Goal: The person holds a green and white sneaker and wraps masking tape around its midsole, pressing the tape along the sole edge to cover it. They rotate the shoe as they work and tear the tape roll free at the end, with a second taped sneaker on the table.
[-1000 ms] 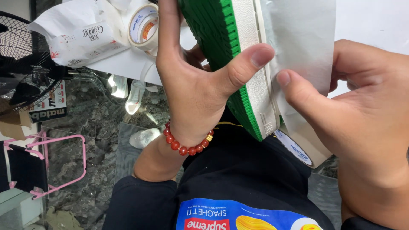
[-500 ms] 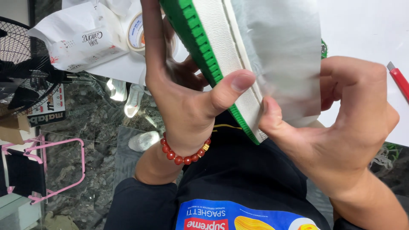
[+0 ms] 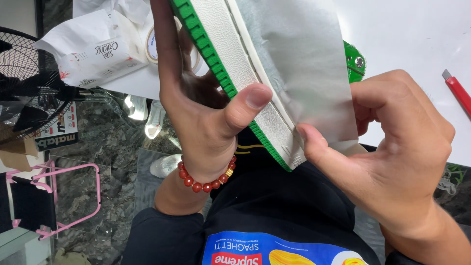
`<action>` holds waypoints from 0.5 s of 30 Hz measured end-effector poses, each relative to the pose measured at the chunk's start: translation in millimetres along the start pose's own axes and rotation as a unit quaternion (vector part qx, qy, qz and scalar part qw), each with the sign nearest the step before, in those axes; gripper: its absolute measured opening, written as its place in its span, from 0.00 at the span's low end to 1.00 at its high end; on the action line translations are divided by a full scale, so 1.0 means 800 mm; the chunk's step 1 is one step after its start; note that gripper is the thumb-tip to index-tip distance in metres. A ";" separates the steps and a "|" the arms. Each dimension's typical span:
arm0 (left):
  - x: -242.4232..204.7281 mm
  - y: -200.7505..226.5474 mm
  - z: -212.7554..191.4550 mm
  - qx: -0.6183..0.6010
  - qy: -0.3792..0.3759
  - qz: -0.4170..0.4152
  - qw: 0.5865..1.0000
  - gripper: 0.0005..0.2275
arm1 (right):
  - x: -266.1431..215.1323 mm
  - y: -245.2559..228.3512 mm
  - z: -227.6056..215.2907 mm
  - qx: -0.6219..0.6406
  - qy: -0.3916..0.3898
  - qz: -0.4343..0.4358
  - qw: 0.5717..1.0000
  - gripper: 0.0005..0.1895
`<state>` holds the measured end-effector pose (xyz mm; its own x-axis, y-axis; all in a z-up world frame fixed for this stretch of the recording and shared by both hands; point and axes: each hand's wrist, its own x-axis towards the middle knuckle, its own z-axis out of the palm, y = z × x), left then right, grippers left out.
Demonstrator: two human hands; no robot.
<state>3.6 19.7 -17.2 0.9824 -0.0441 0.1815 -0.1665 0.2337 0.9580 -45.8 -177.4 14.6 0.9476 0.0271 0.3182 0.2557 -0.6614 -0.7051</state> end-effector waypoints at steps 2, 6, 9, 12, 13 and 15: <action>-0.002 -0.002 0.000 -0.008 0.000 -0.005 1.000 0.53 | 0.001 0.001 -0.001 -0.003 -0.002 -0.005 1.000 0.23; -0.005 -0.005 -0.001 -0.018 -0.004 -0.009 1.000 0.52 | -0.001 0.002 0.000 -0.038 -0.005 -0.017 0.999 0.26; -0.001 -0.007 0.000 -0.023 0.000 -0.005 1.000 0.51 | 0.000 -0.005 0.003 -0.045 0.003 -0.011 0.999 0.30; 0.001 -0.007 -0.001 -0.034 0.004 -0.003 0.999 0.51 | -0.006 0.000 0.004 -0.044 0.007 0.011 0.999 0.34; 0.001 -0.007 -0.002 -0.034 0.003 -0.003 0.999 0.51 | -0.007 0.002 0.004 -0.044 0.007 0.011 0.999 0.34; 0.001 -0.007 -0.002 -0.038 0.003 -0.003 0.999 0.51 | -0.009 0.008 0.003 0.002 0.004 0.042 0.999 0.33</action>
<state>5.6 19.8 -22.8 0.9839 -0.0389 0.1743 -0.1542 0.3065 0.9393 -50.6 -179.8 6.0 0.9641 -0.0347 0.2634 0.1764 -0.6578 -0.7322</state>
